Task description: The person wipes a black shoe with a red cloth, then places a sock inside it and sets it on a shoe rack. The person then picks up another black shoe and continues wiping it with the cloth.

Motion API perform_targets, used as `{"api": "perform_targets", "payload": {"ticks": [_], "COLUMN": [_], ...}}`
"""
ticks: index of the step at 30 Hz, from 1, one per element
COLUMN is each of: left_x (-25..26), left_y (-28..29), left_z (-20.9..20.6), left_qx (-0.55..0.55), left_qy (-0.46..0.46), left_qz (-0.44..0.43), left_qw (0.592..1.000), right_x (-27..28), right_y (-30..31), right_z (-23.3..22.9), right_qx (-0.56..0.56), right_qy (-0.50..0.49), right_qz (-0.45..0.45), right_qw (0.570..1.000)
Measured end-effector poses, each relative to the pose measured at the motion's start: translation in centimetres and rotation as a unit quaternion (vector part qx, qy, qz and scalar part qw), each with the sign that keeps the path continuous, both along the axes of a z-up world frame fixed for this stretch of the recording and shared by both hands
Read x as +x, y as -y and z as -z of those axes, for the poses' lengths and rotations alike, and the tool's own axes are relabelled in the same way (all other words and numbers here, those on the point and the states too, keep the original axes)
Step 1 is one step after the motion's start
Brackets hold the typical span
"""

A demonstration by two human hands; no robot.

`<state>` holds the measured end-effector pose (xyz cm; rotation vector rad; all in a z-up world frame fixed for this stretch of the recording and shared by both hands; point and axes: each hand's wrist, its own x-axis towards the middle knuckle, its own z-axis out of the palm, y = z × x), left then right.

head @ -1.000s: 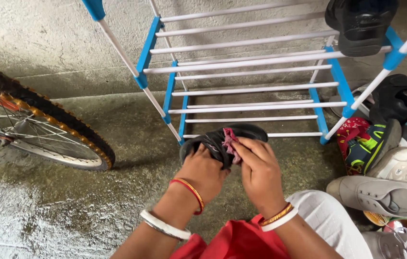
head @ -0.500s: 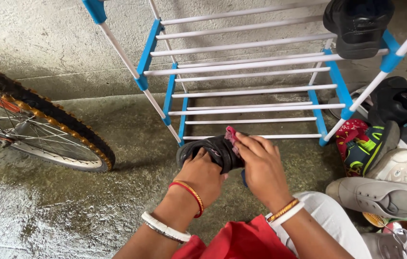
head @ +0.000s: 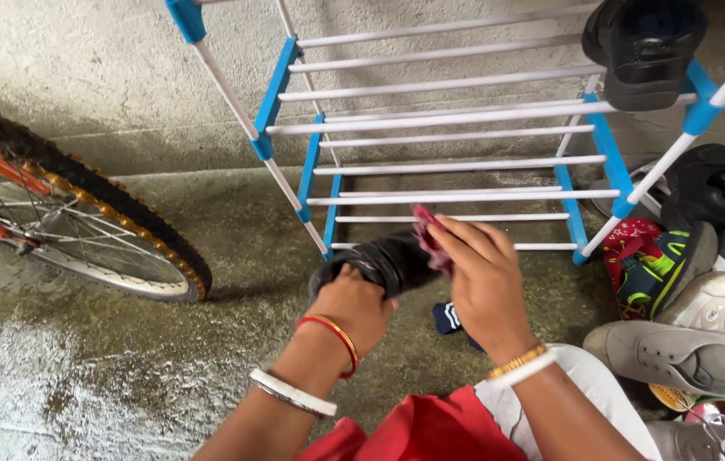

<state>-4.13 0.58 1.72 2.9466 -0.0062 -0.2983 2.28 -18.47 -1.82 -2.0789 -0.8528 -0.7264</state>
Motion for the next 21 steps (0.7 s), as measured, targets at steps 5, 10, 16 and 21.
{"api": "perform_targets", "payload": {"ticks": [5, 10, 16, 21], "left_x": [-0.4, -0.4, 0.2, 0.1], "left_y": [0.6, 0.2, -0.1, 1.1], "left_z": [-1.1, -0.9, -0.9, -0.4], "left_qx": [0.0, 0.006, 0.026, -0.006], "left_qy": [0.072, 0.055, 0.013, 0.07], "left_qz": [0.023, 0.011, 0.011, 0.068], "left_qw": [0.997, 0.998, 1.0, 0.995], "right_x": [0.5, -0.6, -0.9, 0.2], "right_y": [-1.4, 0.0, 2.0, 0.0], "right_z": [0.0, 2.1, 2.1, 0.1], "right_qx": [-0.061, -0.055, -0.001, -0.028], "right_qy": [-0.026, -0.016, -0.048, -0.013], "right_qz": [-0.011, -0.042, -0.019, 0.005], "right_qw": [0.998, 0.997, 0.999, 1.0]}}
